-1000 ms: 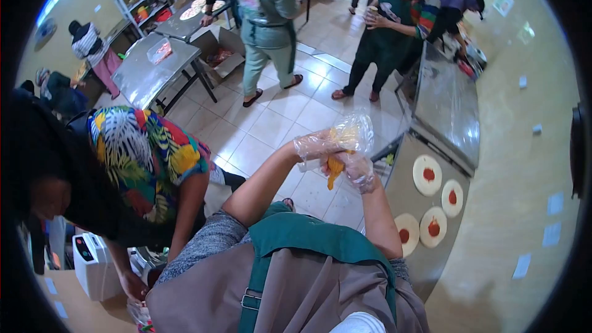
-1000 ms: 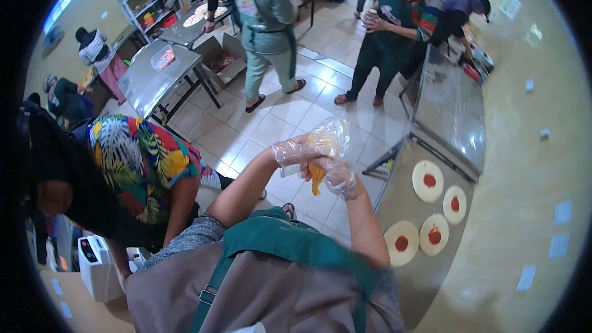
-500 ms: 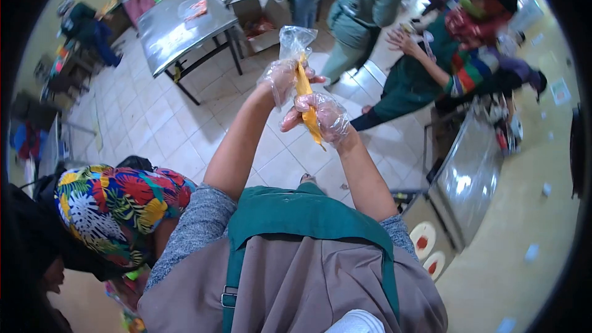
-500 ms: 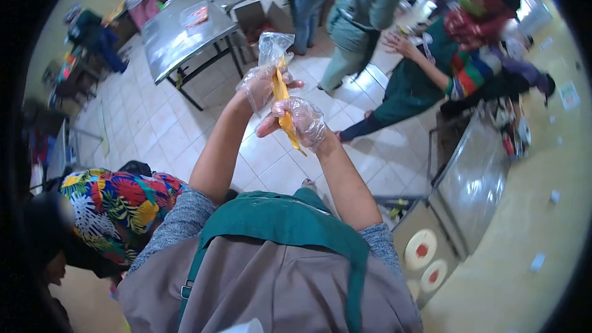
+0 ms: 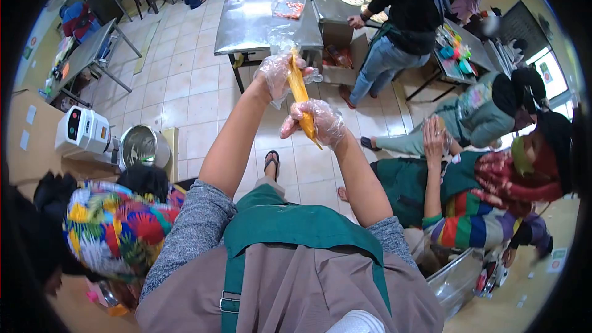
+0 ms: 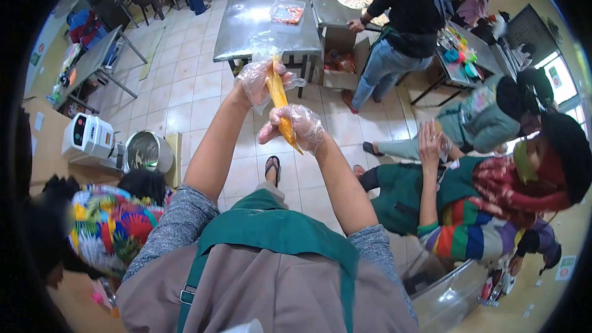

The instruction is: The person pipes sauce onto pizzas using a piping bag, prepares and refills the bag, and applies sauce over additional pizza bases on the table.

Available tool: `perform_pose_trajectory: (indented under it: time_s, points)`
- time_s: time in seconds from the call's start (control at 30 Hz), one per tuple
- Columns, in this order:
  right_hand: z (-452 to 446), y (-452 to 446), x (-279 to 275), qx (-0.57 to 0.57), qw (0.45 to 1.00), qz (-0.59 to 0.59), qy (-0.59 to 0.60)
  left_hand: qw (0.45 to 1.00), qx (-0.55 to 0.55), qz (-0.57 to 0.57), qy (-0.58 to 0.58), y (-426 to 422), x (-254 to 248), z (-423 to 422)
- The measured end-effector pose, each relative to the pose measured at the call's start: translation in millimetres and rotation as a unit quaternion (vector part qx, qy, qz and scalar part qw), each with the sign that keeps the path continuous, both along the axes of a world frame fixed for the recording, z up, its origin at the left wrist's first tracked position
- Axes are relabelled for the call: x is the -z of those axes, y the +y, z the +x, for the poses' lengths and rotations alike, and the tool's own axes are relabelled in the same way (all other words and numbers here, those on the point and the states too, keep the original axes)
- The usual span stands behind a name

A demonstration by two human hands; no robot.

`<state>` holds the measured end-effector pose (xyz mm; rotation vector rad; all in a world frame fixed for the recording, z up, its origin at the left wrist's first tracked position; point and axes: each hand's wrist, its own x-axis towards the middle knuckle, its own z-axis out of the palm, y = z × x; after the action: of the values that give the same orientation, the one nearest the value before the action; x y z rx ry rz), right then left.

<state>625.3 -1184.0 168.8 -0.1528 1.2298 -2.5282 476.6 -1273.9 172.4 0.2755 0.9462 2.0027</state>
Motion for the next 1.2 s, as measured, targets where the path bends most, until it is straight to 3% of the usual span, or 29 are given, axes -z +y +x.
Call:
perform_pose_trajectory:
  time_s: [0.13,0.43,0.57,0.7,0.83,0.9,0.93,0.97,1.0,1.1,1.2]
  points:
    - [-72.3,33.9,6.0,-0.008,0.998,0.056,-0.024,0.995,0.004,0.083,-0.059,27.7,20.0,-78.5]
    - [-267.9,139.9,3.3,0.047,0.988,0.084,-0.117,0.998,-0.014,-0.002,-0.064,145.4,6.2,-268.4]
    - [-331.3,195.7,8.7,0.103,0.971,0.16,-0.145,0.999,-0.015,-0.025,-0.025,199.5,-3.1,-320.9]
    - [-401.0,257.7,18.4,0.127,0.925,0.335,-0.131,0.996,-0.048,-0.063,0.043,251.5,-5.6,-363.6]
    - [-473.3,312.2,36.0,0.098,0.851,0.51,-0.075,0.981,-0.101,-0.034,0.165,291.8,-9.0,-401.3]
    - [-508.3,339.8,63.0,0.118,0.777,0.616,0.062,0.951,-0.11,-0.1,0.27,309.3,-21.5,-412.3]
    - [-527.3,354.3,86.3,0.126,0.729,0.661,0.128,0.931,-0.113,-0.134,0.319,317.7,-24.9,-415.7]
    - [-550.2,371.6,113.1,0.085,0.583,0.777,0.219,0.931,-0.124,-0.125,0.319,327.7,-22.9,-417.6]
    - [-558.5,382.5,135.3,0.212,0.535,0.753,0.319,0.89,-0.136,-0.144,0.412,335.1,-18.6,-423.9]
    - [-573.7,411.0,188.2,0.352,0.679,0.574,0.292,0.726,-0.159,-0.161,0.65,360.1,-6.6,-441.7]
    - [-601.6,428.9,181.7,0.393,0.815,0.365,0.221,0.673,-0.196,-0.155,0.696,397.8,15.1,-451.1]
